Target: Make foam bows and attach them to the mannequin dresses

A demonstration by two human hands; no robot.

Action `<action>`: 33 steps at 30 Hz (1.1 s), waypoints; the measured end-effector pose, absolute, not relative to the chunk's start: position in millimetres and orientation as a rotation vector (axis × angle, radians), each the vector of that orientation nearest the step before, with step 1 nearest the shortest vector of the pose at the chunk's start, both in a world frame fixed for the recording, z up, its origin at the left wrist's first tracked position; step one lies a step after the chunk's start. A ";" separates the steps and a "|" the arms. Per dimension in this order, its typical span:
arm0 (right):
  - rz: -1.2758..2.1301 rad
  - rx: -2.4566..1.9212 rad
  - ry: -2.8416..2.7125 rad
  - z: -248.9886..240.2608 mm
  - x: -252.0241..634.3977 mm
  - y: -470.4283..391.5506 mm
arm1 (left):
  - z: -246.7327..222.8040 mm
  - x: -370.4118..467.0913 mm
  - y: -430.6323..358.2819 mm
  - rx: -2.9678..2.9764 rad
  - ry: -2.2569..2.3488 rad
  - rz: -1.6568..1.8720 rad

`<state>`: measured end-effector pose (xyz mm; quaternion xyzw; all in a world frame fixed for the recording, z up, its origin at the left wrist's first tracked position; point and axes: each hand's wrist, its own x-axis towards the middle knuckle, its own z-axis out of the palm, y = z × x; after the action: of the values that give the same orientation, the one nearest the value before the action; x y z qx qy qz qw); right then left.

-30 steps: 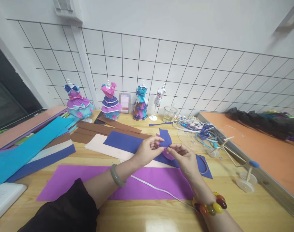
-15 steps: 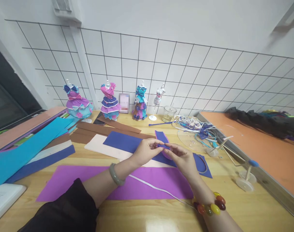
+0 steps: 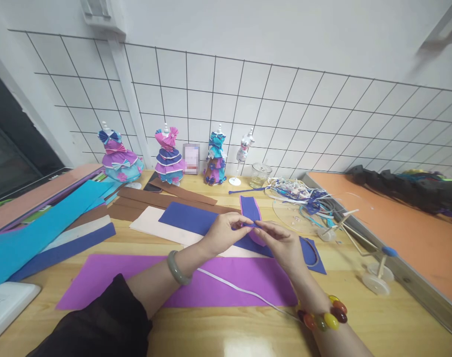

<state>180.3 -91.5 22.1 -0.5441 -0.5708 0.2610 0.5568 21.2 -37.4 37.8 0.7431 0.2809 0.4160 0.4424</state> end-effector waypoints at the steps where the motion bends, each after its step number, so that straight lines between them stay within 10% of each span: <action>1: 0.592 -1.286 -1.359 22.8 180.2 -91.8 | 37.9 21.2 -37.4 1.848 0.692 1.036; 33: 0.338 -1.173 -1.625 25.6 184.6 -91.8 | 39.0 15.9 -33.5 2.124 0.650 1.139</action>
<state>184.6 -91.8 25.6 -0.4905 -0.6798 0.1412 0.5267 15.9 -33.5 39.0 0.8070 0.2470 0.4326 0.3171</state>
